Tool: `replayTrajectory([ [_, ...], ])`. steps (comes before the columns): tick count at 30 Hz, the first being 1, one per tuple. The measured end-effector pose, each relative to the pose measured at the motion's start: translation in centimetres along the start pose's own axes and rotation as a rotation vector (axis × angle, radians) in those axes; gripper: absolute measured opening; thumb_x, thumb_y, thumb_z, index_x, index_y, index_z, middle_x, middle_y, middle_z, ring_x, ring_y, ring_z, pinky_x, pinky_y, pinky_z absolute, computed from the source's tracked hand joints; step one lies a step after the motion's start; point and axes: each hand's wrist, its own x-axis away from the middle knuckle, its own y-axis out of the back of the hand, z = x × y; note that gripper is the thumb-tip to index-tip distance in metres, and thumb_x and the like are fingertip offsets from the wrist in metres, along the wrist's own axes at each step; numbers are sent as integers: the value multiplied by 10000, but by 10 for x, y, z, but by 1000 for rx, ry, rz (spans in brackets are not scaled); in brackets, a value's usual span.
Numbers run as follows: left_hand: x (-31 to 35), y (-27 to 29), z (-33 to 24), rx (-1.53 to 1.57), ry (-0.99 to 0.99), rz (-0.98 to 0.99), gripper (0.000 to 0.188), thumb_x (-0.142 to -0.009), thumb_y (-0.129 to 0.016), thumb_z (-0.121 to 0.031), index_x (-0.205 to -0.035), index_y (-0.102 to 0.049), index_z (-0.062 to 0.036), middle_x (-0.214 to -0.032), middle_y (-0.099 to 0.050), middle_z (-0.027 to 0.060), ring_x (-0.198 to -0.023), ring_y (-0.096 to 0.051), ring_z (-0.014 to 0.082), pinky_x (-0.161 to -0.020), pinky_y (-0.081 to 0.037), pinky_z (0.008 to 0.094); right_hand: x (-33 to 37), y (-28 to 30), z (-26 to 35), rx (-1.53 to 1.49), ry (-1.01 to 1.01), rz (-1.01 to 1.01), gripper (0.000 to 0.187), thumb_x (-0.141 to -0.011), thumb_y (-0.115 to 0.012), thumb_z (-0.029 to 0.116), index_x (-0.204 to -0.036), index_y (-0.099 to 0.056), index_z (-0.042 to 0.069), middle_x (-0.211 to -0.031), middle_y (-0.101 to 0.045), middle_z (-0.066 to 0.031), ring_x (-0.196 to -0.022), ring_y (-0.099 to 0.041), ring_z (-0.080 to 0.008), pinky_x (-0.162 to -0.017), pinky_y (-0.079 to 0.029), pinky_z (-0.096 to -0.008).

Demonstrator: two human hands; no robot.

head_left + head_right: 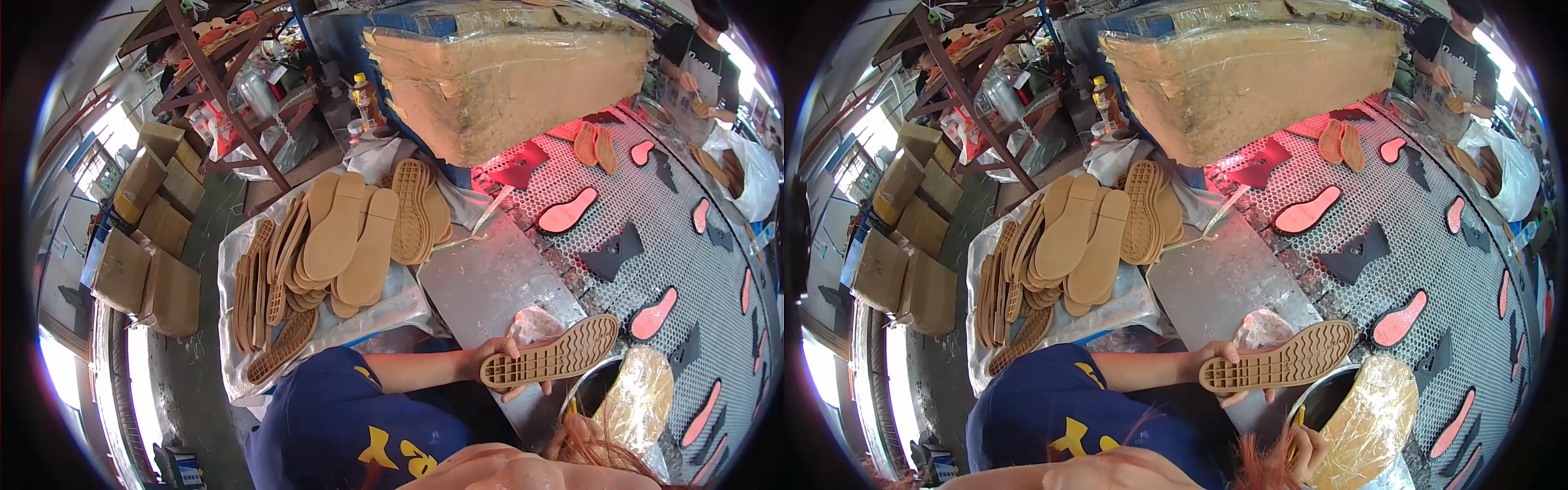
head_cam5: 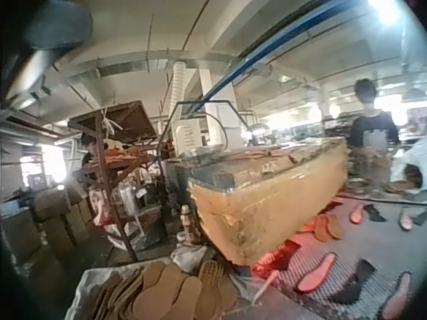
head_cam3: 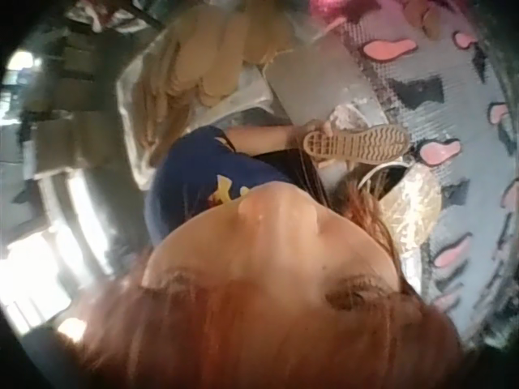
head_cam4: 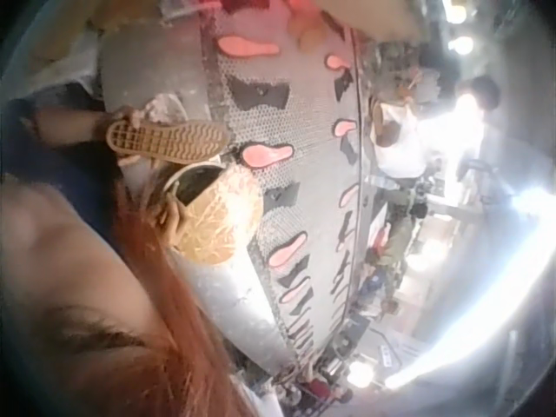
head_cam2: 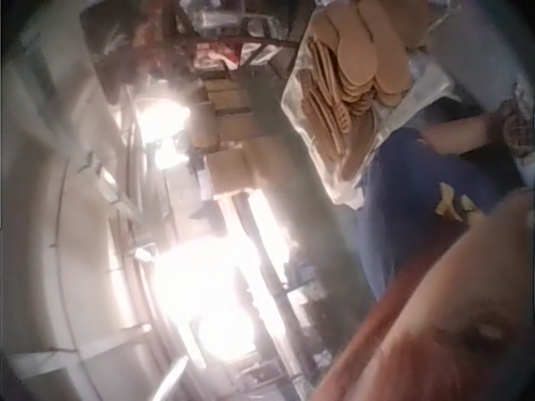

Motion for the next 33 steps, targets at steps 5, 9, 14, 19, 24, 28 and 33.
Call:
replayTrajectory([
  [5,-3,1,1,1,19,3,785,-815,-417,-303,-1525,-99,-205,-1242,-518,302,-594,-630,303,-556,-518,343,-3,8,5,-23,-100,95,80,-889,-569,46,-967,-553,41,-903,-541,-94,-827,-559,-242,-792,-437,-347],
  [9,1,0,2,-4,3,-1,785,-817,-419,-302,-1525,-95,-205,-1244,-516,302,-596,-630,305,-560,-520,345,-4,5,-1,-23,22,51,119,-881,-567,45,-999,-552,36,-926,-551,-118,-836,-567,-269,-788,-450,-368],
  [14,-5,0,2,8,39,10,786,-819,-421,-301,-1526,-89,-205,-1246,-515,302,-599,-629,308,-566,-523,347,1,7,-14,-12,103,-13,168,-872,-565,44,-1039,-551,29,-956,-563,-149,-848,-577,-303,-782,-465,-395],
  [19,-4,1,6,53,39,-6,787,-822,-423,-299,-1526,-84,-206,-1248,-514,302,-601,-628,310,-571,-525,350,-13,10,11,34,147,-8,302,-736,-672,-6,-1035,-632,-8,-997,-577,-168,-908,-587,-304,-779,-483,-365],
  [24,-7,1,3,-16,45,-16,820,-803,-454,-332,-1526,-85,-222,-1245,-496,314,-551,-593,258,-494,-489,309,-15,2,14,90,175,-108,196,-776,-676,14,-968,-650,-13,-927,-599,-169,-849,-604,-303,-748,-497,-368],
  [28,-7,1,4,-14,51,-22,826,-803,-459,-333,-1527,-80,-219,-1238,-497,313,-543,-584,247,-499,-493,303,-3,-8,0,33,167,-114,201,-882,-546,-41,-1076,-560,9,-996,-552,-167,-883,-570,-302,-770,-472,-383],
  [33,-8,-4,1,-12,49,-24,829,-806,-457,-334,-1528,-67,-216,-1237,-494,311,-544,-581,245,-506,-494,300,-6,-5,11,12,131,-79,199,-865,-547,-86,-1042,-564,2,-987,-549,-160,-897,-557,-283,-781,-462,-362],
])
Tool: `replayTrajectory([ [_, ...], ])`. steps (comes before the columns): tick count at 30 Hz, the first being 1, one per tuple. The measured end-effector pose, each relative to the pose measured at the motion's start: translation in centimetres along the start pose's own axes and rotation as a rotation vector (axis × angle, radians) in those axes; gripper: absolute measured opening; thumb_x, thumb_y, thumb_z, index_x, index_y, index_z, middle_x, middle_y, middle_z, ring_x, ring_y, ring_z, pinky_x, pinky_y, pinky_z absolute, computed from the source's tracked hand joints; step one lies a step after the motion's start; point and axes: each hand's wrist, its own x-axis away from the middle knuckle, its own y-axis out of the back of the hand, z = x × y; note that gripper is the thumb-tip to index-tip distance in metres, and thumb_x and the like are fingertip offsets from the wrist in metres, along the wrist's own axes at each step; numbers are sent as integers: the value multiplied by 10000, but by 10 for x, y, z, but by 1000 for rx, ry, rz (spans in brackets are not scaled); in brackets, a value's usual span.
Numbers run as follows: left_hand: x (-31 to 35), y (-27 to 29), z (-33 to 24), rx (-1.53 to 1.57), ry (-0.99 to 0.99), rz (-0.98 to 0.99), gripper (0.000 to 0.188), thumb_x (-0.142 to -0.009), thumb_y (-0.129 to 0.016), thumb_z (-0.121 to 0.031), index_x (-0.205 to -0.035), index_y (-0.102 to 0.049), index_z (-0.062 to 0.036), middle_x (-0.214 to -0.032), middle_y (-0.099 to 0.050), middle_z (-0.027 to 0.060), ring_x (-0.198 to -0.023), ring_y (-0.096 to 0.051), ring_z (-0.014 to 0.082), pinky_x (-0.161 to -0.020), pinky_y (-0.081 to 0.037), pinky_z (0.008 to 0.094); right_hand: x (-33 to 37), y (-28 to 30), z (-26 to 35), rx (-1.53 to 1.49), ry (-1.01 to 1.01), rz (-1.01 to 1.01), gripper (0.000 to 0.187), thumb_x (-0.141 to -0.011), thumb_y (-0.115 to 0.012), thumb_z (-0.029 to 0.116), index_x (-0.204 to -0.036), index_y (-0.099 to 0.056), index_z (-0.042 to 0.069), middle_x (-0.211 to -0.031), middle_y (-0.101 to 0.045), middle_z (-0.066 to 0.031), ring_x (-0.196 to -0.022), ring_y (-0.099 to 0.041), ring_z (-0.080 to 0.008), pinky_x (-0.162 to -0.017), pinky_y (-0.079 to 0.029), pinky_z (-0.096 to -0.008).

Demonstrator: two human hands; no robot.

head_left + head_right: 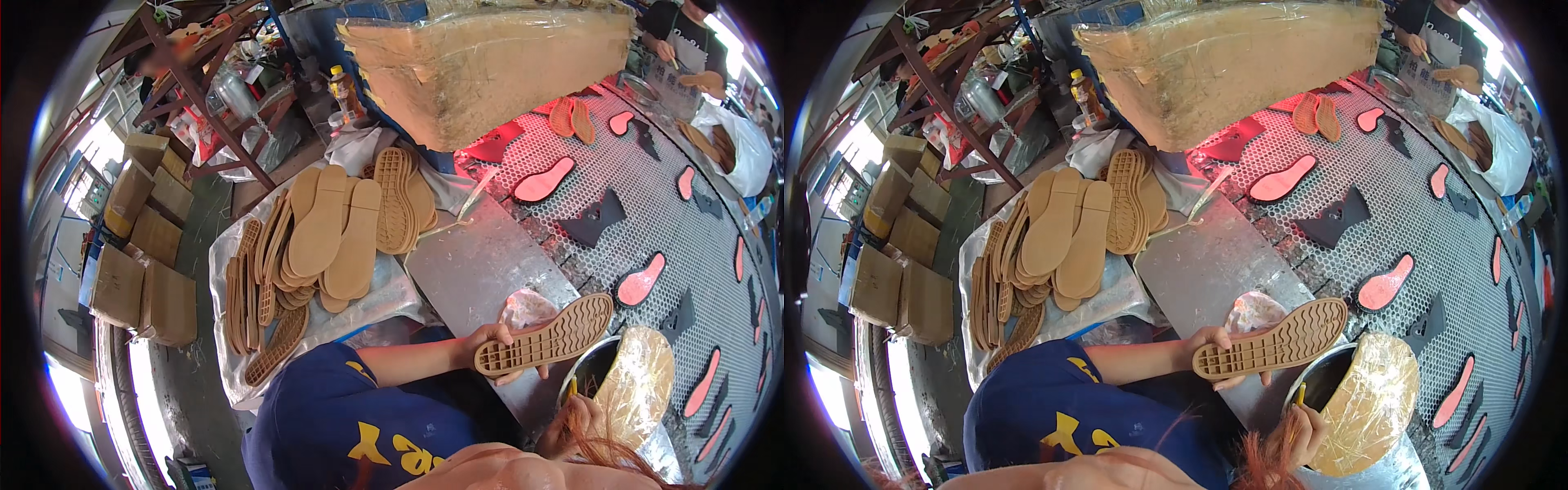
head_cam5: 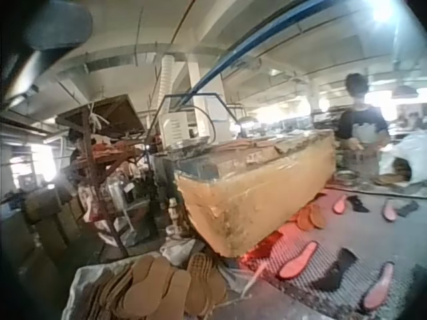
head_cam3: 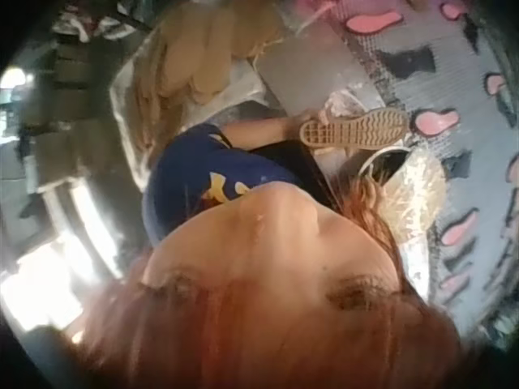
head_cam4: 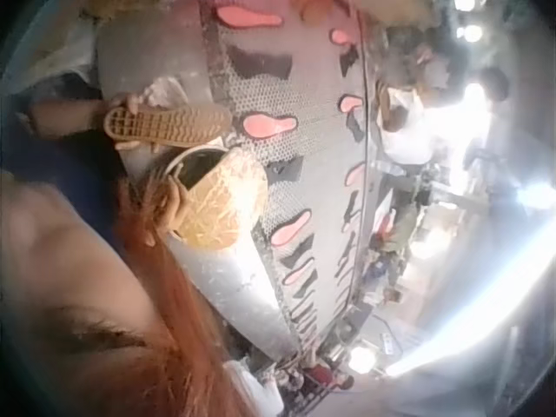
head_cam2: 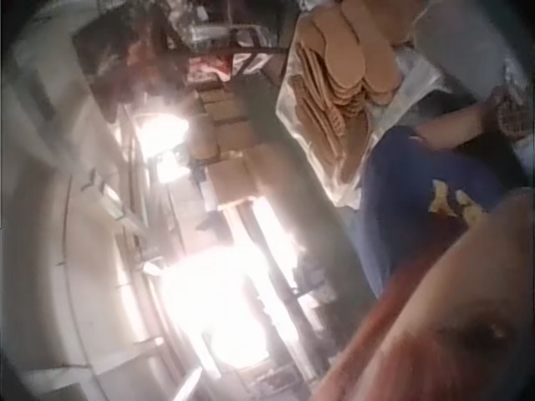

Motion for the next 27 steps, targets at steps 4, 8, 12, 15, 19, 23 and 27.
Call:
replayTrajectory([
  [4,-1,-7,-3,20,6,-45,849,-780,-473,-323,-1526,-80,-224,-1208,-524,296,-539,-599,252,-498,-507,301,0,-3,1,-15,-11,-22,186,-854,-556,-88,-1014,-574,5,-967,-556,-161,-873,-561,-282,-764,-461,-364],
  [8,-2,-9,-3,33,-3,-70,875,-750,-489,-318,-1525,-92,-230,-1191,-542,281,-531,-609,256,-497,-521,298,-3,-3,6,-11,-21,-33,172,-842,-569,-88,-987,-584,3,-934,-564,-163,-847,-566,-288,-743,-463,-369],
  [12,-3,-8,-3,26,15,-85,878,-748,-492,-324,-1525,-97,-221,-1188,-546,276,-531,-608,256,-495,-521,298,-2,-3,4,-14,-33,-28,171,-832,-578,-90,-977,-589,0,-922,-566,-164,-840,-567,-293,-734,-465,-370],
  [15,-1,-7,-2,17,3,-72,870,-756,-485,-329,-1526,-97,-212,-1193,-545,278,-535,-607,260,-497,-518,302,-3,-4,7,-2,-27,-26,165,-832,-572,-95,-966,-588,2,-916,-563,-164,-822,-567,-293,-712,-467,-367],
  [19,-1,-11,-5,-9,-39,-8,838,-780,-464,-318,-1526,-101,-205,-1201,-546,285,-552,-610,262,-504,-505,304,-6,-3,3,28,52,-30,110,-842,-581,-51,-940,-592,-3,-902,-571,-170,-790,-581,-297,-666,-469,-356],
  [23,3,-7,-5,-53,-62,27,825,-786,-450,-314,-1526,-100,-203,-1203,-544,283,-554,-606,260,-507,-500,304,-5,16,-34,-33,-36,393,129,-852,-597,44,-966,-601,-16,-917,-588,-199,-781,-612,-315,-671,-484,-377],
  [27,9,-4,-2,-58,-77,14,813,-793,-436,-309,-1525,-99,-201,-1206,-543,281,-557,-603,257,-510,-495,304,-10,13,-9,9,26,235,128,-852,-594,44,-967,-602,-13,-919,-590,-197,-781,-614,-316,-675,-487,-381],
])
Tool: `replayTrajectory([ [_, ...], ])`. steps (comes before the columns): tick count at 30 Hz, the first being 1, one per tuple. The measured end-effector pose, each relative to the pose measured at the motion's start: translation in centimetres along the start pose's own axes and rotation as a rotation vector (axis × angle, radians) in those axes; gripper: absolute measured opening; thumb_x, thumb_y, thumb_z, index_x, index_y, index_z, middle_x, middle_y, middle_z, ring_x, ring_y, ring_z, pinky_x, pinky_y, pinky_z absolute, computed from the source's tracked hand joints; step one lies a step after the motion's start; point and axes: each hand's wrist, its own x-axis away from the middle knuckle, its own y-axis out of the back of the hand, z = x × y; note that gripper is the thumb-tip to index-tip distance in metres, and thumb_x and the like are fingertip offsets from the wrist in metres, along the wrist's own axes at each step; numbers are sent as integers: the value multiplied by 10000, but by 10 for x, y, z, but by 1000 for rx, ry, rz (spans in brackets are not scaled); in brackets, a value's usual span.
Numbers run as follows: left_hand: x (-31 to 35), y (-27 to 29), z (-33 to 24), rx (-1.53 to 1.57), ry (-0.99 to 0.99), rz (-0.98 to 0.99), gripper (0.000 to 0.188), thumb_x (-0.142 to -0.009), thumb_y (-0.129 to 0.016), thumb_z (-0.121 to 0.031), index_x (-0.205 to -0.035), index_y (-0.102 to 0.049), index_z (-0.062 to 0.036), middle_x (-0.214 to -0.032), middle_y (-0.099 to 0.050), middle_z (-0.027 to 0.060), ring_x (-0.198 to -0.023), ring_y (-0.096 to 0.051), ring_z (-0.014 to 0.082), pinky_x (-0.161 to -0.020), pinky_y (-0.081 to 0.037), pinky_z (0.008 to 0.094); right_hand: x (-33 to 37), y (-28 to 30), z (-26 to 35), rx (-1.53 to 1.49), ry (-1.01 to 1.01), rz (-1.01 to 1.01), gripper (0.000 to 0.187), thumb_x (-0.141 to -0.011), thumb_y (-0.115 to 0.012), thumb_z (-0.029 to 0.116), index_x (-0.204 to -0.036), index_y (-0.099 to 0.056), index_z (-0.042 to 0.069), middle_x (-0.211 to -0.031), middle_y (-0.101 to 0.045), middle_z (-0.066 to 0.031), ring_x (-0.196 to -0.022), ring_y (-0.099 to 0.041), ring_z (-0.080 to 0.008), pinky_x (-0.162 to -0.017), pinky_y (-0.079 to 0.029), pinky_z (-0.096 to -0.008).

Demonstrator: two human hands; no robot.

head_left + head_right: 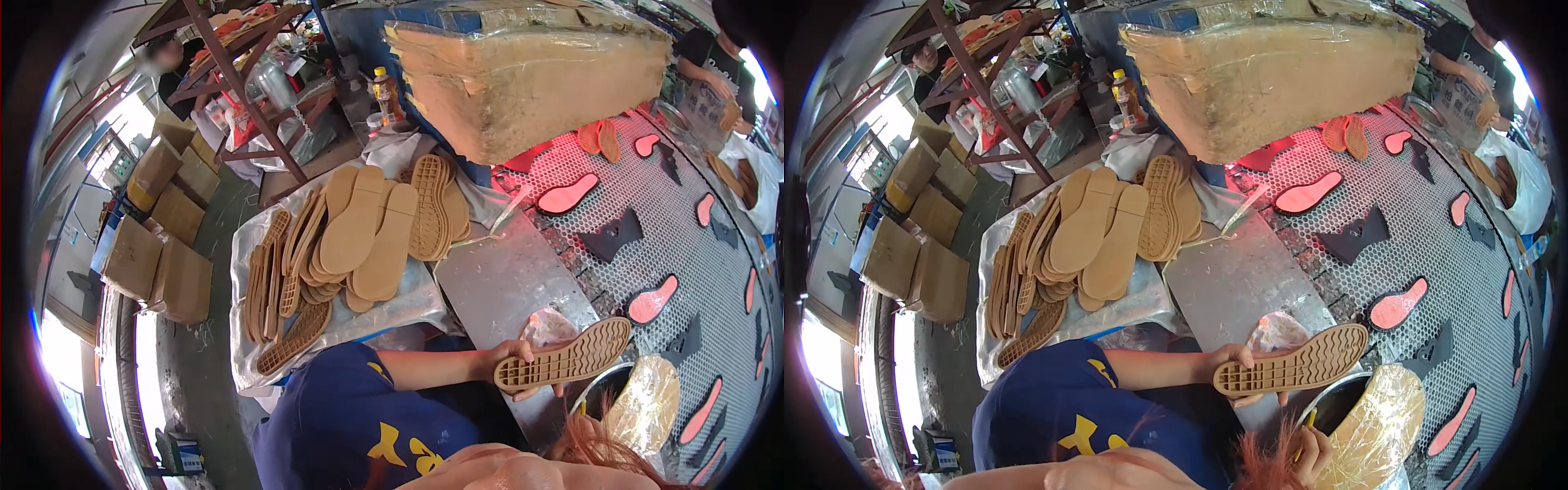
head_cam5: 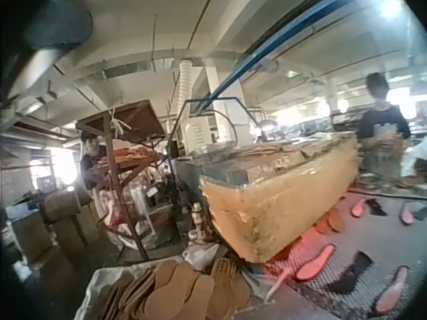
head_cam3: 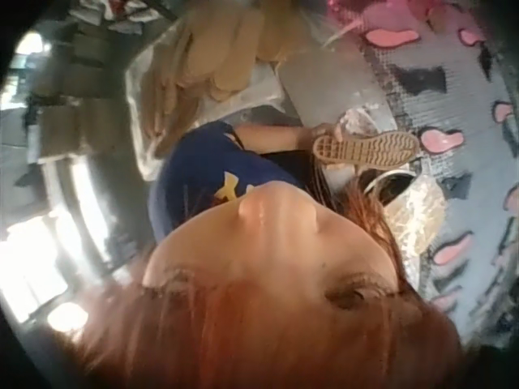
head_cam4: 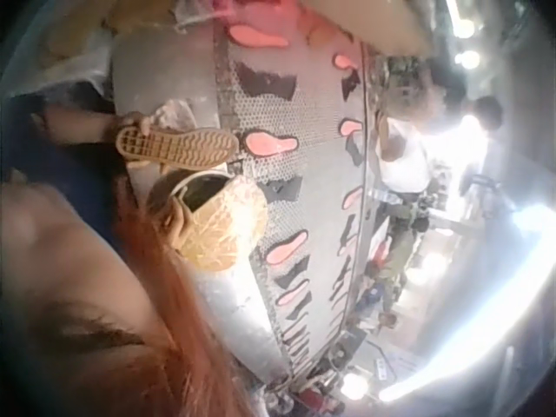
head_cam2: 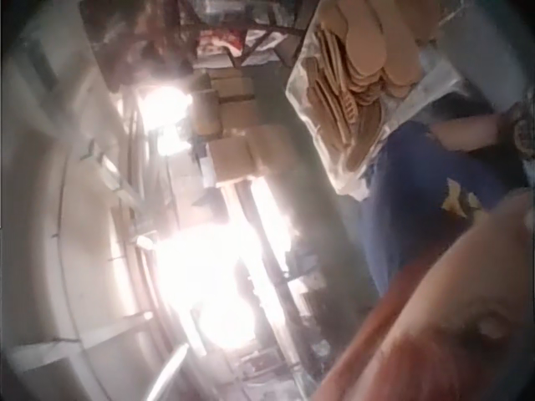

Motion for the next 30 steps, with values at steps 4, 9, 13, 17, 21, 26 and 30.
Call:
replayTrajectory([
  [4,-3,2,1,7,21,14,801,-800,-422,-304,-1525,-98,-200,-1209,-542,279,-560,-599,254,-513,-490,304,-4,-3,15,45,30,-108,128,-852,-591,44,-967,-604,-9,-921,-592,-194,-781,-616,-316,-678,-490,-386],
  [9,-4,5,4,9,21,20,786,-808,-404,-299,-1525,-97,-198,-1212,-541,276,-563,-595,251,-517,-483,303,-6,-4,14,75,52,-157,129,-852,-592,53,-967,-608,-2,-928,-596,-188,-786,-620,-318,-685,-494,-392],
  [13,-5,5,5,11,29,25,774,-815,-390,-294,-1524,-96,-196,-1215,-540,274,-566,-591,248,-520,-478,303,-3,-8,13,84,38,-202,150,-808,-647,26,-953,-632,-7,-930,-600,-173,-819,-608,-303,-716,-499,-362],
  [17,-7,7,8,8,36,28,776,-813,-391,-292,-1524,-95,-194,-1217,-536,276,-572,-594,254,-521,-480,308,-3,-5,18,93,4,-208,140,-787,-672,6,-924,-648,-10,-910,-598,-167,-814,-604,-293,-708,-502,-353],
  [21,-6,0,2,23,41,19,807,-790,-423,-293,-1523,-101,-186,-1213,-534,282,-594,-614,279,-527,-497,320,-4,-7,14,81,27,-225,127,-791,-672,11,-914,-651,-10,-896,-597,-165,-806,-607,-296,-701,-505,-363],
  [26,-7,4,6,65,79,-24,836,-769,-479,-303,-1520,-126,-200,-1243,-497,302,-615,-622,298,-532,-489,339,-4,-7,19,94,-16,-209,105,-808,-675,20,-902,-648,-17,-886,-593,-165,-806,-611,-296,-709,-510,-363],
  [30,-10,1,6,106,60,-11,863,-759,-511,-274,-1521,-111,-209,-1242,-490,306,-635,-633,308,-562,-519,344,-1,-16,12,84,21,-327,143,-843,-655,22,-977,-637,-24,-898,-600,-164,-792,-605,-293,-701,-508,-364],
])
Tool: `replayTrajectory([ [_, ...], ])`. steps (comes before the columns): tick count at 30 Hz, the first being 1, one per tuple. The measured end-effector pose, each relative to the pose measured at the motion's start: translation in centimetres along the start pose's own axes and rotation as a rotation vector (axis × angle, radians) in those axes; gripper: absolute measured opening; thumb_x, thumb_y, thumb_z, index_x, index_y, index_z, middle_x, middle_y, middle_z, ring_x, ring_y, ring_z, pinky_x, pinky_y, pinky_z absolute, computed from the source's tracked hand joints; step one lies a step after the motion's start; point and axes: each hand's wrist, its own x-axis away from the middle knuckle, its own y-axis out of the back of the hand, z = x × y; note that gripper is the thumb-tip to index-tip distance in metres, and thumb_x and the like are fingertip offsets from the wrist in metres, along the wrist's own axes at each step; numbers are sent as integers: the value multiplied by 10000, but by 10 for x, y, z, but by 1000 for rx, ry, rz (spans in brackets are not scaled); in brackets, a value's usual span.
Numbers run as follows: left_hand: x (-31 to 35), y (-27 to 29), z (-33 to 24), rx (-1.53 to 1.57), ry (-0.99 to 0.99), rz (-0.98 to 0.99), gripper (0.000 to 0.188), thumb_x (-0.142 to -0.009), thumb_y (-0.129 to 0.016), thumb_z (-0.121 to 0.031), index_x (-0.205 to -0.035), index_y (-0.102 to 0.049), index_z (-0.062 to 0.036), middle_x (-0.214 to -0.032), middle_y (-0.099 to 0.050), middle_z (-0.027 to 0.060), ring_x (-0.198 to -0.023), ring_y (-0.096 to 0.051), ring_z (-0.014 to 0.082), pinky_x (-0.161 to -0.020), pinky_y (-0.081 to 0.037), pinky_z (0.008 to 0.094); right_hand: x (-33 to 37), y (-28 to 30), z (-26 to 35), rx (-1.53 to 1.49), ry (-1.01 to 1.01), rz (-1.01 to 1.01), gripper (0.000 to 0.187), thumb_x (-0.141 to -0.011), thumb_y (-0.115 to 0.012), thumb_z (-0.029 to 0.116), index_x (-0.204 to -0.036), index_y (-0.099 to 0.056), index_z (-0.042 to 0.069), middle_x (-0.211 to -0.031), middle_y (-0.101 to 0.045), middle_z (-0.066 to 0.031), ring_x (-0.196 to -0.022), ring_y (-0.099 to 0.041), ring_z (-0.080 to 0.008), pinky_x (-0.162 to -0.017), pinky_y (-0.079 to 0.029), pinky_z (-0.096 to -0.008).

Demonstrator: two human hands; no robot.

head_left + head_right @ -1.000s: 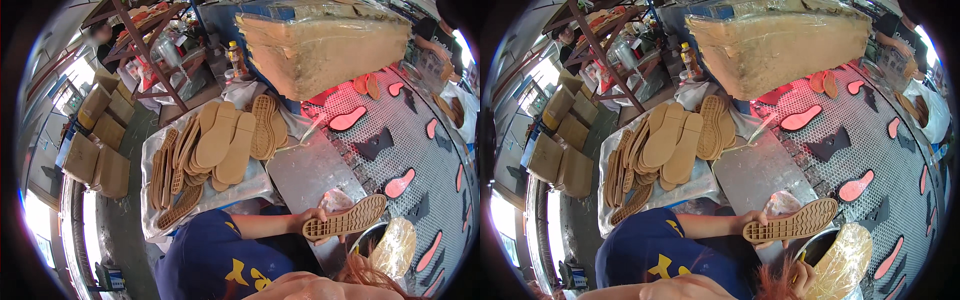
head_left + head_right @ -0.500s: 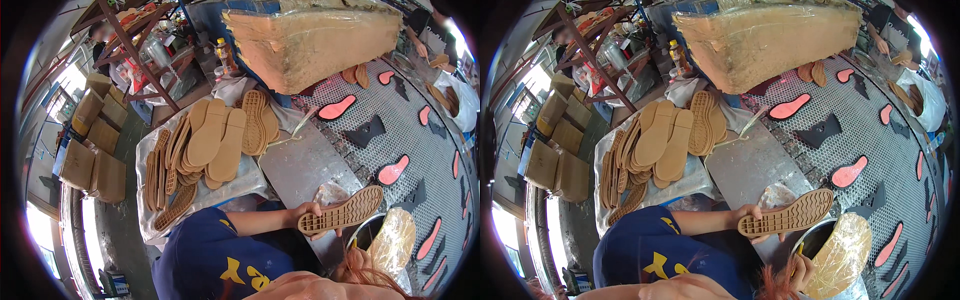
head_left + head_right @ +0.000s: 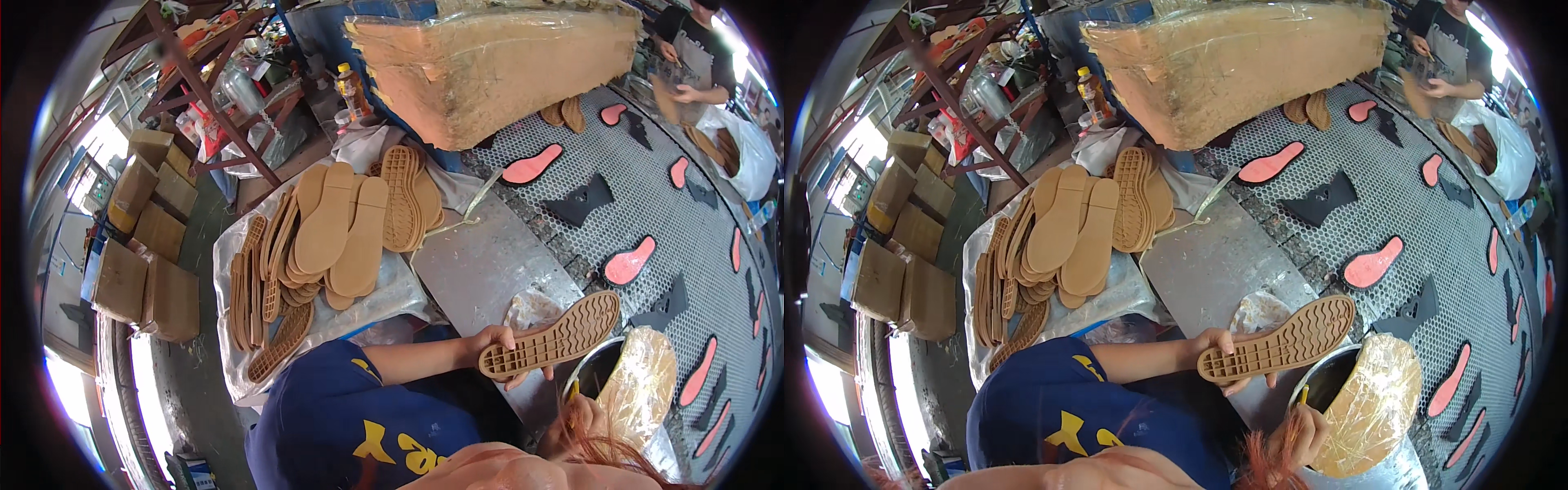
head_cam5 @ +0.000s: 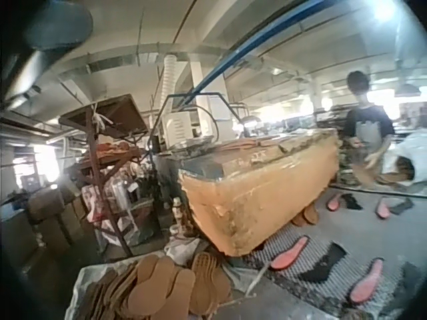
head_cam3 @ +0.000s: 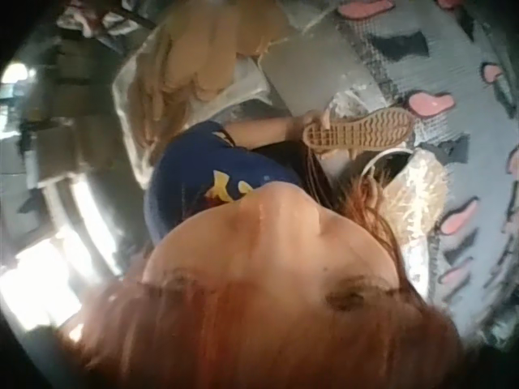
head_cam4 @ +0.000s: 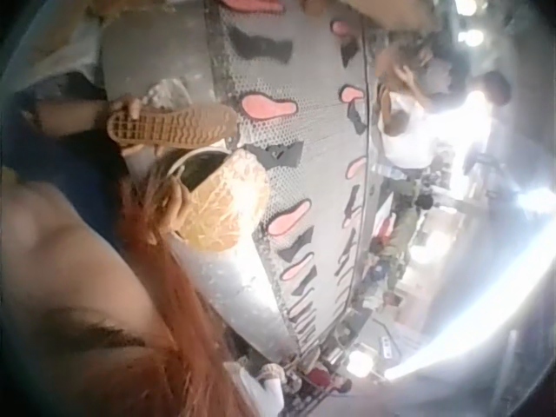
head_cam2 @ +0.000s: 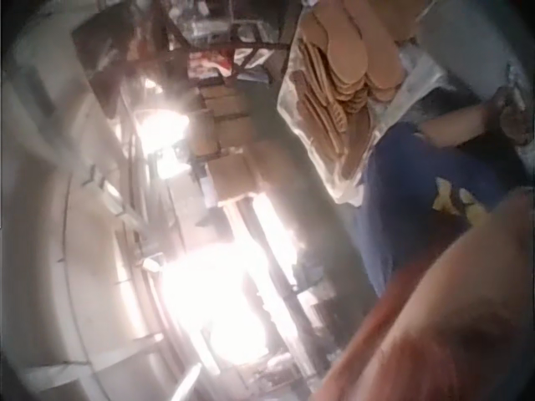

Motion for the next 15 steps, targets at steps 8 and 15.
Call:
replayTrajectory([
  [8,14,-25,0,-94,-43,-159,964,-708,-654,-228,-1515,-129,-273,-1288,-433,299,-731,-658,327,-640,-560,368,19,-9,-6,-34,-213,-262,261,-906,-565,-11,-1167,-558,-4,-1030,-564,-144,-891,-562,-221,-769,-485,-325],
  [15,6,-66,2,-116,3,-209,927,-696,-629,-231,-1493,-159,-169,-1272,-415,314,-740,-644,344,-662,-553,378,16,-1,-2,-416,-404,-610,220,-950,-437,20,-1146,-525,-29,-1165,-465,-136,-848,-581,-208,-702,-498,-288],
])
